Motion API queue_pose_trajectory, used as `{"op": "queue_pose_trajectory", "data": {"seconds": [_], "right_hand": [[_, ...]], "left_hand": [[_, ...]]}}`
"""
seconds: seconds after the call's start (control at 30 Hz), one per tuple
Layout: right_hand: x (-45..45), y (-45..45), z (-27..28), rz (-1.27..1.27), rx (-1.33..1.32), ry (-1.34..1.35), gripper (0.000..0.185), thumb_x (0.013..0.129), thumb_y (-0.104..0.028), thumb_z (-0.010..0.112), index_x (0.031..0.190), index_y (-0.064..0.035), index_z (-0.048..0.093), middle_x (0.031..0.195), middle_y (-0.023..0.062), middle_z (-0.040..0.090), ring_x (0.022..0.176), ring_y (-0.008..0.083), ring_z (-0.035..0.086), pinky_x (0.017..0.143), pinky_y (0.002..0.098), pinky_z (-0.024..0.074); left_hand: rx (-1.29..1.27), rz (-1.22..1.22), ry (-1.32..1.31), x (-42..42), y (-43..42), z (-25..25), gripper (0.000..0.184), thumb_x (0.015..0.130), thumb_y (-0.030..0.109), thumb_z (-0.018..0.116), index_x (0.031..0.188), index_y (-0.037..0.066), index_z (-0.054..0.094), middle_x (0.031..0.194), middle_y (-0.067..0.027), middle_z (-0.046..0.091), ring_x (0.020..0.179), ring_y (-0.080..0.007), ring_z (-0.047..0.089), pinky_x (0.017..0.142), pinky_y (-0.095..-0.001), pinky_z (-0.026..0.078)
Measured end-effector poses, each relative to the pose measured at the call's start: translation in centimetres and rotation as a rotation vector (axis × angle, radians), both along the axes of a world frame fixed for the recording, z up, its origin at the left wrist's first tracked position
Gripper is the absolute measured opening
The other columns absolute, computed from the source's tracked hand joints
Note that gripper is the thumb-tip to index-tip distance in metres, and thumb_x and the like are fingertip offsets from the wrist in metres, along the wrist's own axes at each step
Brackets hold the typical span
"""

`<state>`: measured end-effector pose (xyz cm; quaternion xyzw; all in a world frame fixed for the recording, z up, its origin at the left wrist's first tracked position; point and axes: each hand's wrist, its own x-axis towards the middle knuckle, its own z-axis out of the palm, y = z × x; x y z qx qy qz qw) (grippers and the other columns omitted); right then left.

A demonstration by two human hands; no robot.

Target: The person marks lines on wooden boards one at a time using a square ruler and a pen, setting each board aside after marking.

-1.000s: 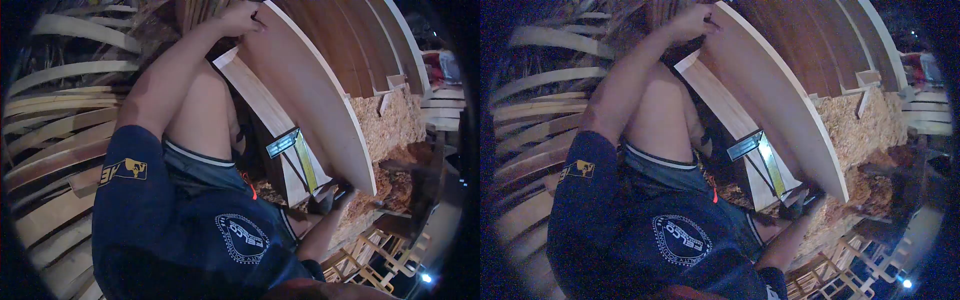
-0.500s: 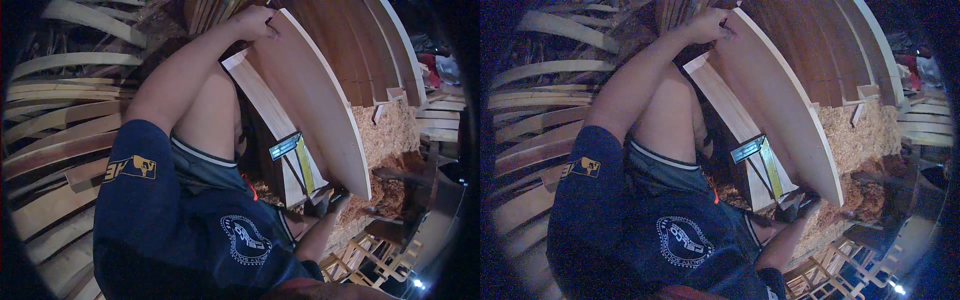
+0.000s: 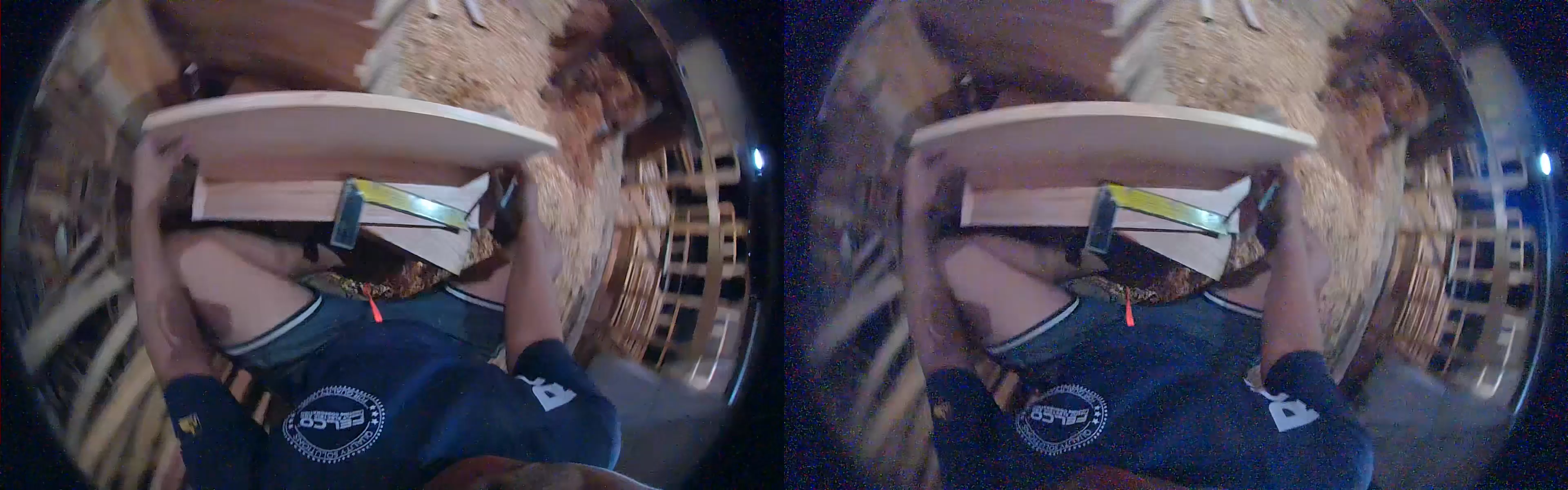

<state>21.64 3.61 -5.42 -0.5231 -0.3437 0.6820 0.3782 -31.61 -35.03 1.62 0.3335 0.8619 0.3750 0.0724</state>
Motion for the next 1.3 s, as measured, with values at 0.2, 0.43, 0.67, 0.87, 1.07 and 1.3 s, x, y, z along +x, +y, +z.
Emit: {"op": "queue_pose_trajectory", "data": {"seconds": [0.2,0.43,0.67,0.87,1.07,1.3], "right_hand": [[6.5,1.2,1.7,0.214,0.382,-0.265,0.042,0.103,-0.033,0.055,0.132,-0.0038,0.06,0.102,0.0101,0.067,0.092,0.0204,0.066,0.082,0.0335,0.0544],[7.0,1.1,-1.0,0.409,0.452,-0.372,0.023,0.098,-0.021,0.063,0.112,-0.0033,0.067,0.102,0.0083,0.07,0.097,0.018,0.067,0.088,0.0329,0.0532],[4.8,1.9,-3.5,0.56,0.881,-0.538,0.022,0.09,-0.023,0.07,0.106,-0.0083,0.073,0.093,0.0099,0.075,0.086,0.0282,0.072,0.081,0.0391,0.0566],[5.0,1.7,-3.2,0.533,1.045,-0.457,0.018,0.087,-0.014,0.071,0.102,-0.0053,0.074,0.093,0.0113,0.072,0.086,0.0244,0.07,0.078,0.0349,0.0552],[4.6,1.8,-4.5,0.451,1.08,-0.425,0.016,0.085,-0.015,0.077,0.098,-0.0065,0.075,0.085,0.0098,0.071,0.074,0.0266,0.068,0.069,0.0365,0.0546],[4.5,1.8,-4.2,0.429,1.051,-0.321,0.015,0.086,-0.013,0.076,0.098,-0.0043,0.074,0.086,0.0127,0.072,0.077,0.0257,0.07,0.072,0.035,0.0562]], "left_hand": [[0.191,-0.026,-0.274,-3.3,-2.3,-3.0,0.046,0.092,0.012,0.071,0.13,-0.005,0.053,0.123,-0.0162,0.061,0.111,-0.0242,0.061,0.088,-0.0365,0.057],[0.247,0.047,-0.28,-5.8,-4.3,-3.6,0.058,0.103,0.043,0.048,0.144,0.002,0.041,0.144,-0.0177,0.047,0.13,-0.0312,0.049,0.106,-0.0456,0.048],[0.319,0.37,-0.438,1.9,1.5,1.3,0.083,0.095,0.074,0.042,0.143,0.006,0.046,0.134,-0.0132,0.052,0.117,-0.0272,0.05,0.102,-0.0462,0.041],[0.323,0.337,-0.502,2.0,2.0,1.4,0.084,0.096,0.073,0.042,0.146,0.006,0.041,0.141,-0.0167,0.047,0.128,-0.032,0.047,0.109,-0.0513,0.037],[0.358,0.329,-0.465,-1.0,-0.4,0.1,0.091,0.093,0.074,0.047,0.15,0.005,0.034,0.148,-0.0207,0.04,0.135,-0.0346,0.043,0.112,-0.0513,0.038],[0.344,0.279,-0.501,2.3,1.7,1.7,0.093,0.091,0.075,0.05,0.152,0.006,0.032,0.153,-0.0197,0.035,0.139,-0.0357,0.04,0.114,-0.0519,0.037]]}}
